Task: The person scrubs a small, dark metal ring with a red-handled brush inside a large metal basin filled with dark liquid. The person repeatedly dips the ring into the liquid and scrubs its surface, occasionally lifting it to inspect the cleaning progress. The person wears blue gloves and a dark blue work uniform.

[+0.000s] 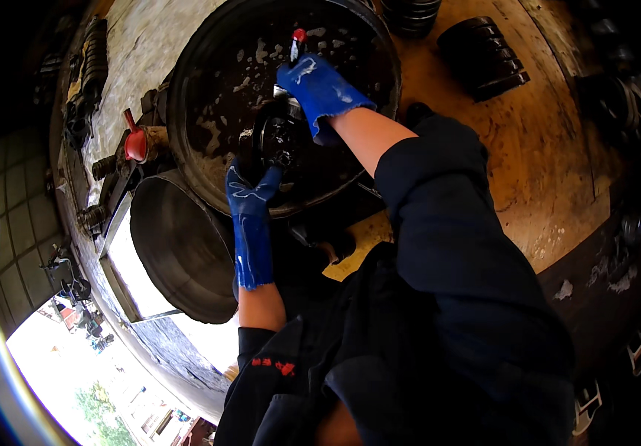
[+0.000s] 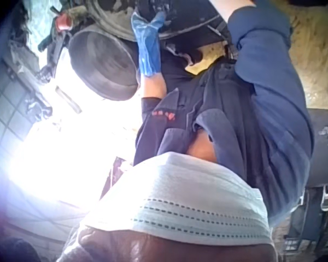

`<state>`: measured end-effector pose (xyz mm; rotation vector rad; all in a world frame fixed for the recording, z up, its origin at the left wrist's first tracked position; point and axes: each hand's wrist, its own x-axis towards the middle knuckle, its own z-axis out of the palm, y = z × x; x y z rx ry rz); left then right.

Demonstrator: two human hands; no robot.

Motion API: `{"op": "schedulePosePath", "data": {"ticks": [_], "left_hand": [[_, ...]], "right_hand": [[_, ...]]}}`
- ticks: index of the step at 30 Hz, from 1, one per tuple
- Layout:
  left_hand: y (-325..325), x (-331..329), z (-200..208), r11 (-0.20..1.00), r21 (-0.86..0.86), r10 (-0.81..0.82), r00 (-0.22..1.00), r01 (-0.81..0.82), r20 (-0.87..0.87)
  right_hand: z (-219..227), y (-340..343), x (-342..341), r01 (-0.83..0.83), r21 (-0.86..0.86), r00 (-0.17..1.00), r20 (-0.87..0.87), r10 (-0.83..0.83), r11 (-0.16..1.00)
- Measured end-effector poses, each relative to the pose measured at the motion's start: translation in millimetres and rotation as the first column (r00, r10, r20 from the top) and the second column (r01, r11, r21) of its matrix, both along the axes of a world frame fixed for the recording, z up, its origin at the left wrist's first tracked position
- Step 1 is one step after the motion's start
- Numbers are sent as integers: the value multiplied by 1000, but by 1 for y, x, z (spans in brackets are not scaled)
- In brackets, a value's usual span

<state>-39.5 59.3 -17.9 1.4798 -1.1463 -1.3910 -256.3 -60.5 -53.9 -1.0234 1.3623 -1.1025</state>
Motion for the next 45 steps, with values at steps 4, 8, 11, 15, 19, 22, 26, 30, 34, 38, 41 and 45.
{"op": "schedulePosePath", "data": {"ticks": [4,8,11,15,19,22,26,30,34,38,41,45], "left_hand": [[-16,-26,35,992,77,103,995,-102,-13],[-23,-18,26,975,131,179,984,-181,23],[-28,-1,32,933,163,326,945,-320,-7],[-48,42,10,924,264,300,953,-278,-49],[-45,62,4,935,217,305,948,-280,-88],[-45,54,15,958,214,210,975,-190,-76],[-49,40,13,956,166,240,970,-243,40],[-43,55,19,950,188,238,969,-248,70],[-50,33,18,952,193,241,971,-237,3],[-48,58,11,976,157,141,987,-153,82],[-49,31,21,970,160,159,974,-185,160],[-39,34,36,960,173,185,964,-218,191]], "right_hand": [[-24,5,5,-36,112,966,-250,63,993],[-21,24,15,-122,146,978,-151,144,982],[3,24,9,-96,205,993,80,81,974],[38,24,-4,-237,120,970,78,229,964],[56,21,32,-432,-26,901,41,433,901],[58,29,58,-497,-98,865,17,501,862],[2,-2,44,-332,6,940,-80,332,943],[-18,8,45,-32,195,967,-241,80,980],[-3,1,49,-240,2,970,-37,240,971],[35,23,74,-434,-213,901,-117,418,875],[12,12,57,-324,-162,945,-109,309,932],[11,9,46,-210,112,976,78,202,971]]}}
